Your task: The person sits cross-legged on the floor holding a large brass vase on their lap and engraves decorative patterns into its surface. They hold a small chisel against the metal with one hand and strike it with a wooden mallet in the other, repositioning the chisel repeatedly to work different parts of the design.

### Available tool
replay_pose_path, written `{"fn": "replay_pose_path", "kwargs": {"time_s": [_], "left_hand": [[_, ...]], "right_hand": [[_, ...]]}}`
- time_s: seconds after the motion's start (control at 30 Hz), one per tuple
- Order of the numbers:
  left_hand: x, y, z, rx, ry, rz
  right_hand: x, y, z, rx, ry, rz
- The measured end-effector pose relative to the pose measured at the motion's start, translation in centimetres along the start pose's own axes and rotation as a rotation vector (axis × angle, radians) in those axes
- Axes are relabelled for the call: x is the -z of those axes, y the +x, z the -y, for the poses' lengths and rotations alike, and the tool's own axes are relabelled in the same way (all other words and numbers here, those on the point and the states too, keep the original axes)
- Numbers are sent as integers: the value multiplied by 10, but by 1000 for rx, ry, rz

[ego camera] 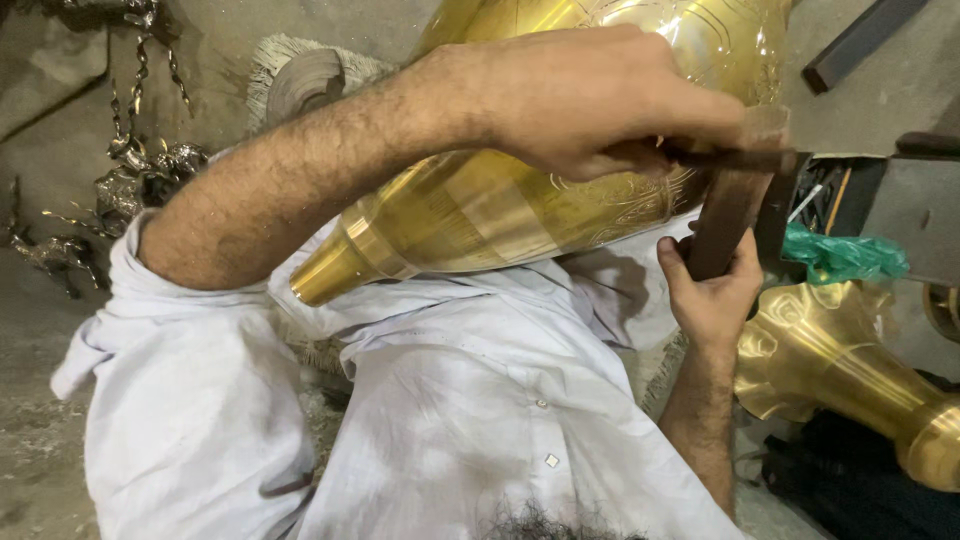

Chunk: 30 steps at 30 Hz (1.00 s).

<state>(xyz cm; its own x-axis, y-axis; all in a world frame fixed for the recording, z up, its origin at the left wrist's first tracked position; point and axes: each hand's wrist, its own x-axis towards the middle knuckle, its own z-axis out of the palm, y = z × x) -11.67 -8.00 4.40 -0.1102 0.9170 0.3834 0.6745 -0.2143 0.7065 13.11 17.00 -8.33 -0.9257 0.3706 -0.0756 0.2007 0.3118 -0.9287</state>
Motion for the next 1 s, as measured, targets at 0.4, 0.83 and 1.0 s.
{"fn": "replay_pose_path", "kwargs": {"time_s": [0.4,0.83,1.0], "left_hand": [[-19,-39,6,92,-98,-250],[-23,-44,6,82,-103,-251],[-25,-43,5,177,-116,-243]], "right_hand": [[14,12,27,41,-264,31],[20,10,30,33,-214,52],[33,20,38,115,-403,70]]}}
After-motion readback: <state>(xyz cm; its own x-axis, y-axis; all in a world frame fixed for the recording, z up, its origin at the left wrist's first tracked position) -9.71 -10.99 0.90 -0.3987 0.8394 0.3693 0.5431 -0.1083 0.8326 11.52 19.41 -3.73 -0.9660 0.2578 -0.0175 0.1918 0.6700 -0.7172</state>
